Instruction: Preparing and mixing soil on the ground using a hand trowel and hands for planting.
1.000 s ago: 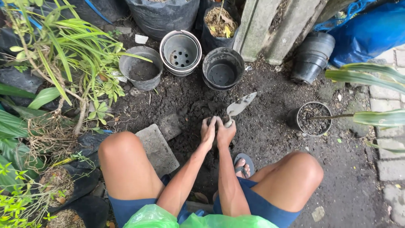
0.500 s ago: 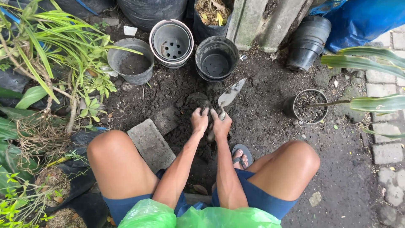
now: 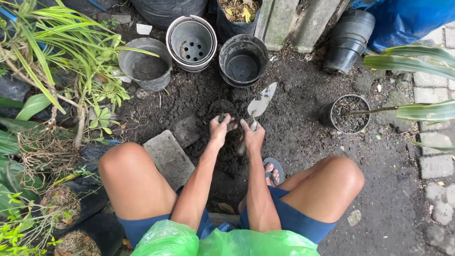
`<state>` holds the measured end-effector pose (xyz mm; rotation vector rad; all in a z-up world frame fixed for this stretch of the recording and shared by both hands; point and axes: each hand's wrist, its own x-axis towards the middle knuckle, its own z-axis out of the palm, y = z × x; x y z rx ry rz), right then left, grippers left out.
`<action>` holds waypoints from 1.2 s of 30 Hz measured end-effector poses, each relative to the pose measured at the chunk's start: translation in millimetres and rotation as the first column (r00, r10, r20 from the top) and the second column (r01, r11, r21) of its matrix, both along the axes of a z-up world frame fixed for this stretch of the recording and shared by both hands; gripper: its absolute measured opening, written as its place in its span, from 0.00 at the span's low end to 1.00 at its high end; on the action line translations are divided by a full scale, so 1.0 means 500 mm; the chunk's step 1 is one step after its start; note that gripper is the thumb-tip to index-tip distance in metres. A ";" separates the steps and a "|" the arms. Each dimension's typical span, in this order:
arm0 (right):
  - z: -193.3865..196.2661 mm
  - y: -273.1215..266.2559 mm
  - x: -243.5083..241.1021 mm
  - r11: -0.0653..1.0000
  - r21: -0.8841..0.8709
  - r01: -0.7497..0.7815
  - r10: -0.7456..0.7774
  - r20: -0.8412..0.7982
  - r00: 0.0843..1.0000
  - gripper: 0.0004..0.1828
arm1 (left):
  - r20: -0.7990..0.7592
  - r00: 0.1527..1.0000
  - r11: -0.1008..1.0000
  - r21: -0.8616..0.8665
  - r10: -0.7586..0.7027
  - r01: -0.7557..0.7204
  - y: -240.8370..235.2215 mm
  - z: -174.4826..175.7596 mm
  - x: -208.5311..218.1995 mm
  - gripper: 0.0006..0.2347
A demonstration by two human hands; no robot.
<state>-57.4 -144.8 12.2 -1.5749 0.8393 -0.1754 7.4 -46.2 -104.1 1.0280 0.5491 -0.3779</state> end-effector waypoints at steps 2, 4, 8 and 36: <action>-0.002 -0.013 -0.002 1.000 -0.006 -0.031 0.031 0.013 0.999 0.13 | 0.009 0.998 0.988 0.143 -0.057 0.055 0.015 0.064 -0.008 0.09; 0.007 -0.020 -0.001 0.998 -0.013 -0.060 0.060 0.028 0.998 0.14 | 0.014 0.993 0.953 0.283 -0.117 0.108 0.021 0.108 -0.008 0.10; 0.025 -0.015 -0.008 0.999 -0.005 -0.035 0.035 0.037 0.999 0.13 | -0.009 0.984 0.828 0.538 -0.178 0.154 0.026 0.145 -0.017 0.25; -0.013 -0.018 0.002 0.991 -0.042 -0.129 0.132 0.061 0.989 0.14 | 0.049 0.997 0.996 -0.073 -0.051 0.055 0.010 0.189 -0.029 0.21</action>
